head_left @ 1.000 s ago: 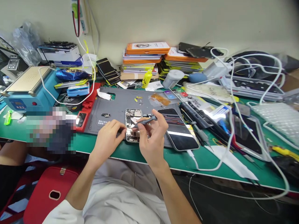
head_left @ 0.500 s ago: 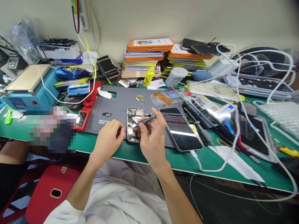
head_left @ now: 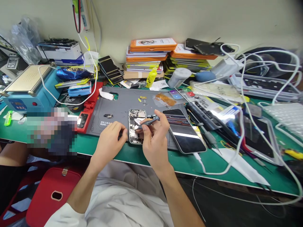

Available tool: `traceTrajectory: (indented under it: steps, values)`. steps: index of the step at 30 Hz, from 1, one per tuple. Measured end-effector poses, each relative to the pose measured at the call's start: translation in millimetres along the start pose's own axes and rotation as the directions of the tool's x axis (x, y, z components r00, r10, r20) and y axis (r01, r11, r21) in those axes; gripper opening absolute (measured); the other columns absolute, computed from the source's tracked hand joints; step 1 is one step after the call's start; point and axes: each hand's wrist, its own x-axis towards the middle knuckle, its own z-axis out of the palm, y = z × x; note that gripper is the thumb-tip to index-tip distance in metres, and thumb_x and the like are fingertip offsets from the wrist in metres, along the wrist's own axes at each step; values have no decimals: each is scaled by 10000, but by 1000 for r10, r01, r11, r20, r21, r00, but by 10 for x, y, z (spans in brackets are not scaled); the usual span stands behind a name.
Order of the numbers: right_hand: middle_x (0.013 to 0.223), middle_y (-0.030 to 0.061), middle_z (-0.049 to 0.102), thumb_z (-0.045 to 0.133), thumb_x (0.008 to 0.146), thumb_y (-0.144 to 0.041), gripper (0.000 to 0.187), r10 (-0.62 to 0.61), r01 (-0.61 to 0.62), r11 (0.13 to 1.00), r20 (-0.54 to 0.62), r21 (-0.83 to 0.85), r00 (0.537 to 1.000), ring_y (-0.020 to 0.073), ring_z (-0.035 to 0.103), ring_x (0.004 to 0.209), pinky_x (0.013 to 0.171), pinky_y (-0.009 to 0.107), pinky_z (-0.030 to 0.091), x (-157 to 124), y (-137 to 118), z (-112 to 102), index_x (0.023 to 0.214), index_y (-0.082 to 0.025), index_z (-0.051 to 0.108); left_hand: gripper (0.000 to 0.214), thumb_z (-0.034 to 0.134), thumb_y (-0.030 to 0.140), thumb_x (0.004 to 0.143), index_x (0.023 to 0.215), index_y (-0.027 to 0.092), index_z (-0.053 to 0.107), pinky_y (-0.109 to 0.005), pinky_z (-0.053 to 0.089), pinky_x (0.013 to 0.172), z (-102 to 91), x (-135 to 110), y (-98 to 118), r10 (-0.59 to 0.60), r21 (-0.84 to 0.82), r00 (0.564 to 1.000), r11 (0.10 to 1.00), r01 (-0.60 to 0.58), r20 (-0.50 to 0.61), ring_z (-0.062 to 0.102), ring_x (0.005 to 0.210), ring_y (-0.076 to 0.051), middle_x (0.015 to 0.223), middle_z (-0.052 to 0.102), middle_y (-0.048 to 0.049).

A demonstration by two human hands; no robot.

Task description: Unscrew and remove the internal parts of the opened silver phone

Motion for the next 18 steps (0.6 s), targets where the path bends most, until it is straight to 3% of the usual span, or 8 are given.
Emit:
traceTrajectory:
  steps: [3, 6, 10, 14, 18]
  values:
    - [1259, 133, 766, 483, 1174, -352, 561, -16, 17, 998, 13, -54, 1000, 251, 844, 930, 724, 404, 750, -15, 13, 5, 1704, -337, 300, 180, 549, 182, 1124, 957, 250, 558, -350, 476, 811, 0, -2, -5, 2, -6, 1000, 1000, -2, 1, 624, 877, -209, 936, 688, 0]
    - [1454, 156, 742, 507, 1170, -308, 550, -151, 153, 973, 28, -175, 988, 248, 851, 1049, 777, 381, 737, -3, 13, 20, 1692, -341, 338, 172, 551, 192, 1135, 972, 245, 567, -345, 475, 816, -5, -9, -14, 12, -30, 1000, 999, -12, -2, 631, 883, -202, 947, 685, 2]
    - [1384, 99, 799, 613, 1130, -265, 503, -332, 325, 892, 31, -315, 943, 213, 844, 985, 782, 324, 704, 56, -17, 26, 1608, -353, 485, 159, 558, 208, 1149, 995, 242, 582, -337, 485, 833, -7, -12, -24, 22, -49, 1000, 999, -22, 9, 640, 903, -197, 973, 688, 1]
    - [1503, 123, 744, 420, 1121, -148, 622, -287, 290, 929, 48, -228, 957, 239, 813, 1208, 892, 385, 718, 82, -38, -5, 1711, -339, 368, 132, 595, 206, 1144, 1017, 238, 609, -330, 503, 859, -2, -13, -30, 18, -54, 1000, 998, -17, 14, 658, 918, -193, 1004, 707, 2]
    - [1570, 157, 696, 511, 1111, -185, 675, -276, 272, 936, 14, -226, 961, 268, 758, 1330, 815, 362, 728, 52, -22, -28, 1746, -308, 316, 75, 663, 215, 1126, 1054, 236, 661, -327, 519, 879, -13, -12, -20, 14, -34, 1000, 999, -13, 21, 685, 945, -195, 1029, 741, 9]
